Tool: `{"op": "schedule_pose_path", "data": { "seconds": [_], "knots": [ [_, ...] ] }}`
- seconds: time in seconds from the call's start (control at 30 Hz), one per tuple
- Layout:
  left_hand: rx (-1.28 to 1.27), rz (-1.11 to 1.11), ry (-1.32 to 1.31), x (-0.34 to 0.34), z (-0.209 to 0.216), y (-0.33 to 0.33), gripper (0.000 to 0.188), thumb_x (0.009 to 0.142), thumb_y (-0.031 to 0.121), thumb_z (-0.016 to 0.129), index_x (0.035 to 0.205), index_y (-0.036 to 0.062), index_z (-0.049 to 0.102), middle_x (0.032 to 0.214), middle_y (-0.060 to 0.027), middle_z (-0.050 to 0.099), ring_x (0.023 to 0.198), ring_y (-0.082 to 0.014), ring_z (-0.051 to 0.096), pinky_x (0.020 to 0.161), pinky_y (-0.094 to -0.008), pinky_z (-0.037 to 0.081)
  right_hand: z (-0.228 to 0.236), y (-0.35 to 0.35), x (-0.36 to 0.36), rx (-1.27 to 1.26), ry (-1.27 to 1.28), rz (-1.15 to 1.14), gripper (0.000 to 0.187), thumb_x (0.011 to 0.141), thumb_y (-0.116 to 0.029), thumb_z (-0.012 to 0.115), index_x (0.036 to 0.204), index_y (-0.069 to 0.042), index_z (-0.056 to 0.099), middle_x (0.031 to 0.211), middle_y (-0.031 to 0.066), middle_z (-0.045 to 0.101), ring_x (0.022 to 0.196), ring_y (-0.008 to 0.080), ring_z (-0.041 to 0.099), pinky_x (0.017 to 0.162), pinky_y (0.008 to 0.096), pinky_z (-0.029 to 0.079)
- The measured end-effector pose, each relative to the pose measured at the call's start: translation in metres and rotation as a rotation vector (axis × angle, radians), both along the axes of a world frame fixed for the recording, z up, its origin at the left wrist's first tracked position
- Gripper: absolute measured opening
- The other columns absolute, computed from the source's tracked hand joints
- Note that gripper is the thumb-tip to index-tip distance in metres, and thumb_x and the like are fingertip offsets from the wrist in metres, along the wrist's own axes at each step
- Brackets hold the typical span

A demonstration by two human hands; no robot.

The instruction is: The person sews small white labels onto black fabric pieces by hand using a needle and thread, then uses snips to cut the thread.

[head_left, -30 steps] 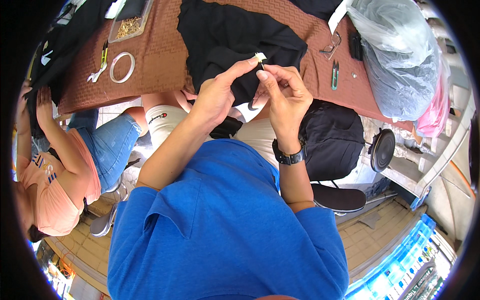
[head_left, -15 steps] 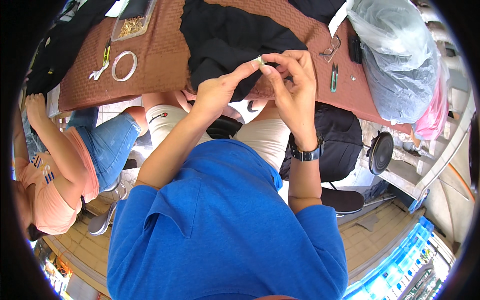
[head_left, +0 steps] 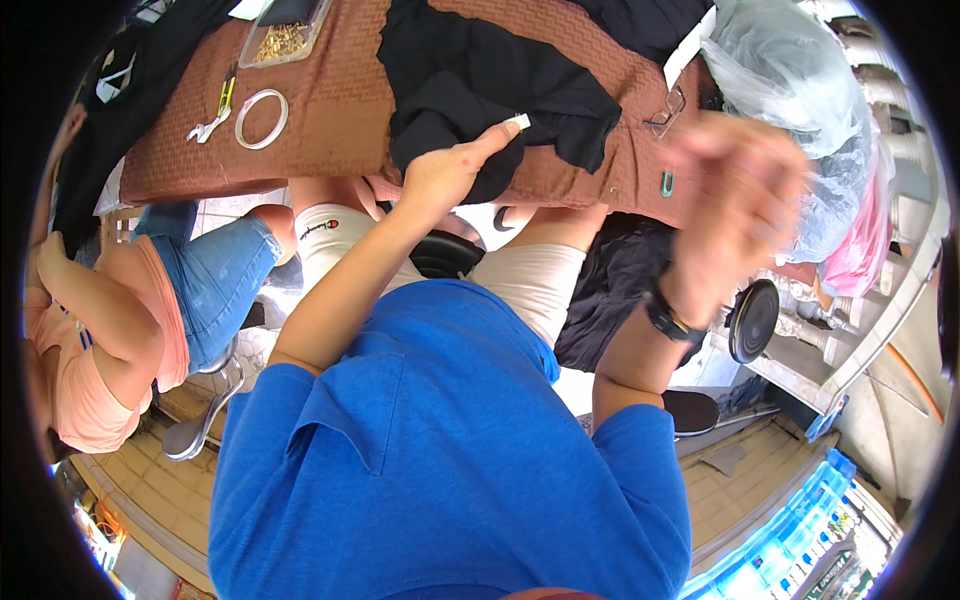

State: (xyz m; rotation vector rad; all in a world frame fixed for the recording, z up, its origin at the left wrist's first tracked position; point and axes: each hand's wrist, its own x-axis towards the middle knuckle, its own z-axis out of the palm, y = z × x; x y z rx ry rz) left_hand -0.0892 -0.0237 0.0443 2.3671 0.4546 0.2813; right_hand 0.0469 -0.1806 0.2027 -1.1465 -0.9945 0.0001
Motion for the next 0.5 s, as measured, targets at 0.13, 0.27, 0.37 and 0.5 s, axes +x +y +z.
{"op": "schedule_pose_path", "data": {
  "seconds": [0.13, 0.27, 0.37, 0.5],
  "knots": [
    [0.062, 0.01, -0.022, 0.007, -0.016, 0.01, 0.048, 0.099, 0.015, 0.042, 0.142, 0.0343, 0.047, 0.109, -0.0189, 0.069, 0.091, -0.0373, 0.07, 0.077, -0.0408, 0.053, 0.067, -0.073, 0.004, 0.22, -0.111, 0.115, 0.022, 0.084, 0.005, 0.066, 0.1, -0.01, 0.062, 0.089, -0.0003, 0.061, 0.074, 0.0108, 0.06, 0.063, 0.0258, 0.049],
    [0.084, 0.088, 0.226, 0.009, 0.008, 0.014, 0.046, 0.099, 0.014, 0.041, 0.141, 0.0325, 0.046, 0.107, -0.0207, 0.068, 0.091, -0.0377, 0.069, 0.075, -0.0424, 0.054, 0.1, -0.104, -0.009, 0.508, -0.194, 0.252, 0.025, 0.076, 0.012, 0.068, 0.093, -0.007, 0.065, 0.079, -0.0019, 0.062, 0.068, 0.0092, 0.059, 0.061, 0.0213, 0.046],
    [0.085, 0.126, 0.202, 0.01, -0.005, 0.021, 0.044, 0.099, 0.016, 0.045, 0.139, 0.0334, 0.049, 0.105, -0.0214, 0.068, 0.09, -0.0368, 0.069, 0.075, -0.0418, 0.053, 0.11, -0.118, -0.013, 0.649, -0.239, 0.394, 0.02, 0.078, 0.012, 0.066, 0.089, -0.004, 0.063, 0.075, 0.001, 0.064, 0.066, 0.0107, 0.062, 0.06, 0.0213, 0.047],
    [-0.269, 0.254, 0.045, 0.008, 0.014, 0.012, 0.035, 0.098, 0.021, 0.053, 0.133, 0.021, 0.058, 0.109, -0.0169, 0.07, 0.09, -0.03, 0.07, 0.078, -0.0376, 0.053, 0.102, -0.114, -0.015, 0.66, -0.082, 0.651, 0.013, 0.081, 0.009, 0.065, 0.085, -0.002, 0.061, 0.074, 0.0068, 0.066, 0.06, 0.0152, 0.064, 0.057, 0.0245, 0.05]
  ]
}}
